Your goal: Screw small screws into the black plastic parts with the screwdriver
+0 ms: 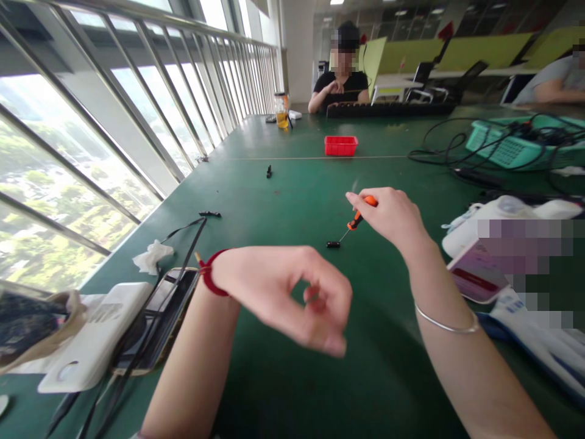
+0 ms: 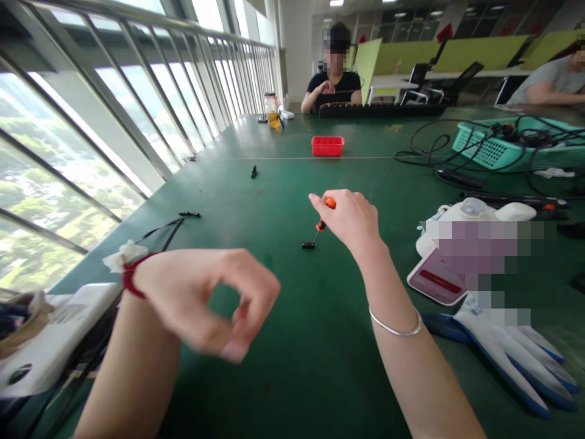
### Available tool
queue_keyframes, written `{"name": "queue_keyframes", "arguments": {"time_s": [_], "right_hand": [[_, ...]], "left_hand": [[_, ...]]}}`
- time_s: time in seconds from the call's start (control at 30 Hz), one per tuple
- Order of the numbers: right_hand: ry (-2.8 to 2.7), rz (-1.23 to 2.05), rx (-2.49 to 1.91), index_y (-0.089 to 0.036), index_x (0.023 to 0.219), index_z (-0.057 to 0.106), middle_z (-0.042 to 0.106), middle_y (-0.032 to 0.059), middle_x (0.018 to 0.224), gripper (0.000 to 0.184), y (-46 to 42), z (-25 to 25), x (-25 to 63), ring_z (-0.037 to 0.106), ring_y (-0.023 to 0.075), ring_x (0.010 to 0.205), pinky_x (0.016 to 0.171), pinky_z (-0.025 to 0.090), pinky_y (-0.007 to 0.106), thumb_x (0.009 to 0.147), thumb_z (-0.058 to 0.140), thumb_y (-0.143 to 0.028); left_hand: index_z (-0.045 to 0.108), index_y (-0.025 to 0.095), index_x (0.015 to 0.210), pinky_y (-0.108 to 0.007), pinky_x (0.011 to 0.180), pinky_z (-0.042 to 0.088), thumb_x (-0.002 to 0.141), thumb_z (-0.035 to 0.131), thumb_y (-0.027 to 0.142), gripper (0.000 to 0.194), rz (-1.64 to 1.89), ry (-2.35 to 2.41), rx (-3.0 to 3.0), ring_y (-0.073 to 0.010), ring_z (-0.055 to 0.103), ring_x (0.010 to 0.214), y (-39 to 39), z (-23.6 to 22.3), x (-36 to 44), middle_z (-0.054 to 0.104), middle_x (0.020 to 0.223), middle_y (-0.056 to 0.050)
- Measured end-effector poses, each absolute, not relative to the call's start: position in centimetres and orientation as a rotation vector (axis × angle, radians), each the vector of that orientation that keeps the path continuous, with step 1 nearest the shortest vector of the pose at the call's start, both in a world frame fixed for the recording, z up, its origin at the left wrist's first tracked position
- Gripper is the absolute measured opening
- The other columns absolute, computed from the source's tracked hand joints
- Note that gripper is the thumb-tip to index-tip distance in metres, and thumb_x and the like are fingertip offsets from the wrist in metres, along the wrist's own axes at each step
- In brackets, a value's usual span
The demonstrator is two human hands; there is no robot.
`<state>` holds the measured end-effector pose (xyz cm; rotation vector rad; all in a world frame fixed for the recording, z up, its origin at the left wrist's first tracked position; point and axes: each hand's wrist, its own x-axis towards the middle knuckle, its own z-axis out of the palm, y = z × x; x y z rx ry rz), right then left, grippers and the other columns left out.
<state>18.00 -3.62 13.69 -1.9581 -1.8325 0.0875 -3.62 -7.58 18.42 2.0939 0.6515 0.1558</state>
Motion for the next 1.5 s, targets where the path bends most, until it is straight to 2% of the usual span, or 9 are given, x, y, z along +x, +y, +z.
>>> {"name": "queue_keyframes", "arguments": {"time_s": [0.17,0.3,0.4,0.57,0.73,0.97,1.1,1.27,1.5], "right_hand": [[-1.794,0.034,-1.95,-0.025,0.083,0.059,0.062,0.003,0.071,0.018,-3.6,13.6,18.1,0.053,0.0191,0.063,0.052,0.029,0.026,0.076,0.048,-0.037],[-1.825,0.075,-1.961,-0.025,0.08,0.058,0.062,0.0029,0.07,0.024,-3.5,13.6,18.2,0.053,0.0197,0.063,0.053,0.03,0.027,0.079,0.044,-0.045],[-1.856,0.115,-1.972,-0.024,0.069,0.059,0.062,0.0049,0.067,0.041,-3.6,13.8,18.2,0.054,0.0203,0.064,0.053,0.029,0.027,0.085,0.031,-0.049],[-1.847,0.061,-1.922,-0.025,0.089,0.056,0.064,0.0017,0.075,0.02,-3.7,13.8,18.2,0.053,0.0177,0.063,0.052,0.03,0.026,0.074,0.049,-0.036],[-1.864,0.106,-1.97,-0.024,0.068,0.058,0.06,0.0039,0.064,0.037,-3.6,13.8,18.2,0.051,0.0189,0.06,0.051,0.029,0.027,0.083,0.034,-0.049],[-1.829,0.104,-1.9,-0.024,0.079,0.057,0.062,0.0013,0.071,0.014,-3.7,13.8,17.9,0.053,0.0174,0.064,0.053,0.03,0.025,0.073,0.05,-0.035],[-1.803,0.118,-1.944,-0.022,0.062,0.056,0.058,0.0045,0.059,0.041,-3.8,13.8,17.7,0.051,0.0184,0.059,0.051,0.028,0.027,0.083,0.036,-0.05],[-1.766,0.09,-1.977,-0.025,0.084,0.058,0.063,0.0033,0.073,0.018,-3.8,13.8,17.8,0.053,0.0191,0.064,0.052,0.029,0.026,0.075,0.047,-0.036],[-1.748,0.167,-2.04,-0.024,0.069,0.06,0.062,0.0058,0.069,0.041,-3.7,13.8,18.2,0.054,0.0208,0.065,0.053,0.03,0.028,0.084,0.032,-0.049]], "left_hand": [[0.065,0.018,0.081,-0.026,0.068,0.047,0.077,0.058,0.033,0.017,0.327,1.39,2.314,-0.0157,0.06,0.072,-1.7,10.1,0.0,0.066,0.08,-0.002],[0.061,0.018,0.103,-0.033,0.084,0.046,0.07,0.066,0.045,0.042,0.592,1.439,2.365,-0.022,0.056,0.095,0.3,3.9,1.7,0.061,0.103,-0.007],[0.063,0.022,0.103,-0.037,0.088,0.042,0.071,0.066,0.045,0.039,0.654,1.444,2.358,-0.0234,0.053,0.1,0.7,1.7,1.6,0.06,0.105,-0.005],[0.068,0.028,0.097,-0.037,0.088,0.039,0.076,0.063,0.043,0.027,0.666,1.349,2.353,-0.0212,0.051,0.098,0.9,1.1,1.2,0.061,0.102,-0.002],[0.07,0.03,0.091,-0.036,0.087,0.039,0.078,0.062,0.039,0.018,0.671,1.328,2.407,-0.02,0.05,0.096,0.8,1.0,1.4,0.06,0.1,-0.001],[0.07,0.03,0.092,-0.037,0.088,0.038,0.08,0.06,0.038,0.018,0.644,1.341,2.379,-0.0202,0.051,0.097,0.8,1.1,1.5,0.06,0.1,-0.001],[0.071,0.03,0.091,-0.036,0.088,0.039,0.08,0.06,0.038,0.018,0.662,1.343,2.376,-0.02,0.051,0.096,0.7,1.1,1.5,0.06,0.1,-0.001],[0.071,0.03,0.092,-0.036,0.087,0.039,0.08,0.059,0.039,0.019,0.676,1.339,2.385,-0.0197,0.051,0.095,0.7,0.9,1.5,0.061,0.099,-0.001],[0.07,0.03,0.092,-0.035,0.086,0.04,0.081,0.058,0.038,0.018,0.68,1.348,2.396,-0.0193,0.051,0.094,0.6,0.9,1.3,0.06,0.099,-0.001]]}}
